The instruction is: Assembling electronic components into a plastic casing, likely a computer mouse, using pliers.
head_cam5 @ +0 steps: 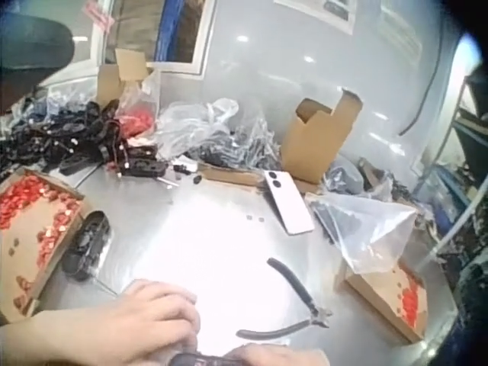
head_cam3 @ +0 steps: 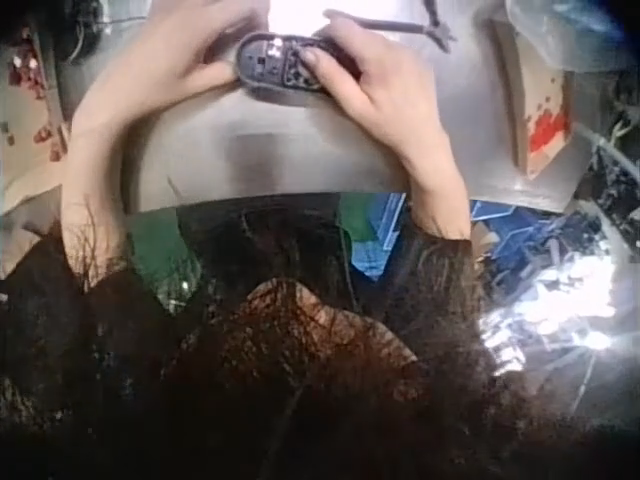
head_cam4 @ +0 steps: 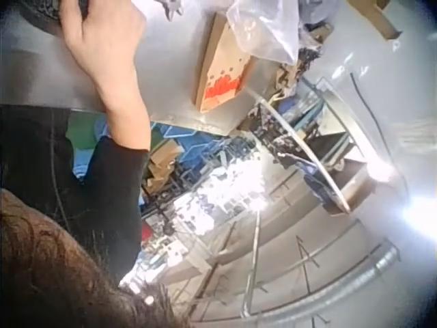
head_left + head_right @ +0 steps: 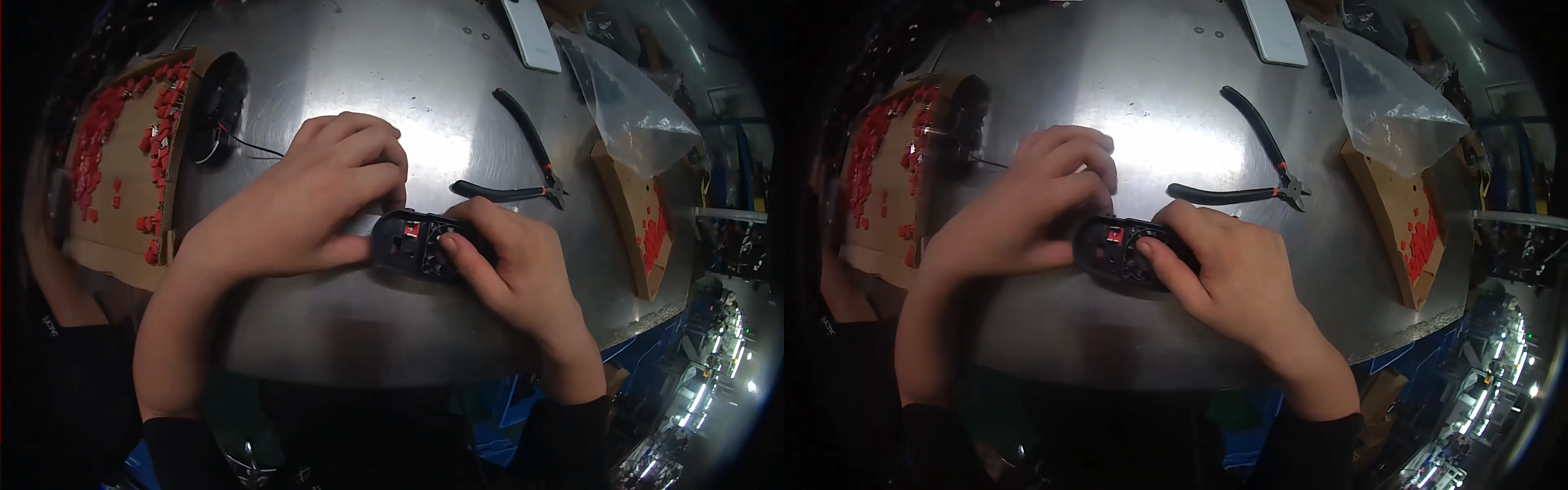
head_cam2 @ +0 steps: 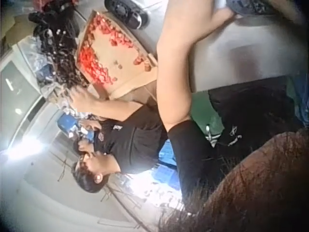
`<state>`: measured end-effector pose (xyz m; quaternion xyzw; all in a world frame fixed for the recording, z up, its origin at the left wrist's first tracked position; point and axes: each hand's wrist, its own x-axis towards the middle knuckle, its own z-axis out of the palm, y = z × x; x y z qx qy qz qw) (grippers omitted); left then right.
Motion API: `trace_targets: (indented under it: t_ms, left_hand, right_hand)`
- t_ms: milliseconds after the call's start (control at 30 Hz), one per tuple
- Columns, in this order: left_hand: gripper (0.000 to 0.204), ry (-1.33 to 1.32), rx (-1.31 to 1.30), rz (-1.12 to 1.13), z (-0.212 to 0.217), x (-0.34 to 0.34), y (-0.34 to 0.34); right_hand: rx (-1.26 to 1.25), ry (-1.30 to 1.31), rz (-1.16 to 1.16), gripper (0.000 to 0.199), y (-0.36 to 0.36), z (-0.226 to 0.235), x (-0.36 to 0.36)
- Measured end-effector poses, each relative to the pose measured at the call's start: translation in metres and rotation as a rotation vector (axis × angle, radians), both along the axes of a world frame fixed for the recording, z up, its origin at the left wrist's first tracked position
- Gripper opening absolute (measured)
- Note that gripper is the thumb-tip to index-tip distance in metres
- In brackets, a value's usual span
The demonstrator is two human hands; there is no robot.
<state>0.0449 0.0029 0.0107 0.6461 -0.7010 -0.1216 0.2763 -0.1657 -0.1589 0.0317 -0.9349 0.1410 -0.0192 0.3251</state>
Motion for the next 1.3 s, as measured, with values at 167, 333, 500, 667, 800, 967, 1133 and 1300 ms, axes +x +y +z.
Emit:
trace_targets:
  t_ms: [167, 333, 500, 667, 800, 967, 1133, 1300]
  left_hand:
    - [0.023, 0.122, -0.086, 0.026, -0.016, 0.002, -0.009]
    - [0.018, 0.151, -0.104, 0.053, -0.016, -0.002, -0.011]
    - [0.019, 0.192, -0.1, 0.031, -0.018, -0.003, -0.012]
    - [0.017, 0.159, -0.075, 0.022, -0.016, -0.003, -0.011]
    - [0.028, 0.119, -0.058, -0.052, -0.013, 0.002, -0.011]
    - [0.062, 0.245, 0.001, -0.08, 0.003, -0.003, -0.008]
    - [0.063, 0.219, -0.038, -0.073, -0.003, -0.017, -0.011]
    - [0.063, 0.204, -0.075, -0.029, -0.004, -0.025, -0.008]
  right_hand:
    - [-0.031, 0.045, 0.002, 0.036, 0.0, 0.005, 0.001]
    - [-0.03, 0.078, 0.005, 0.039, 0.0, 0.009, 0.003]
    - [-0.046, 0.096, 0.017, 0.037, 0.001, 0.011, 0.004]
    - [-0.072, 0.15, -0.019, 0.037, 0.004, 0.016, 0.001]
    - [-0.175, 0.021, -0.001, 0.035, 0.004, 0.004, -0.004]
    - [-0.263, 0.031, -0.002, 0.036, 0.006, 0.005, -0.006]
    - [-0.266, 0.086, -0.006, 0.036, 0.007, 0.009, -0.006]
    - [-0.235, 0.134, -0.023, 0.035, 0.01, 0.012, -0.006]
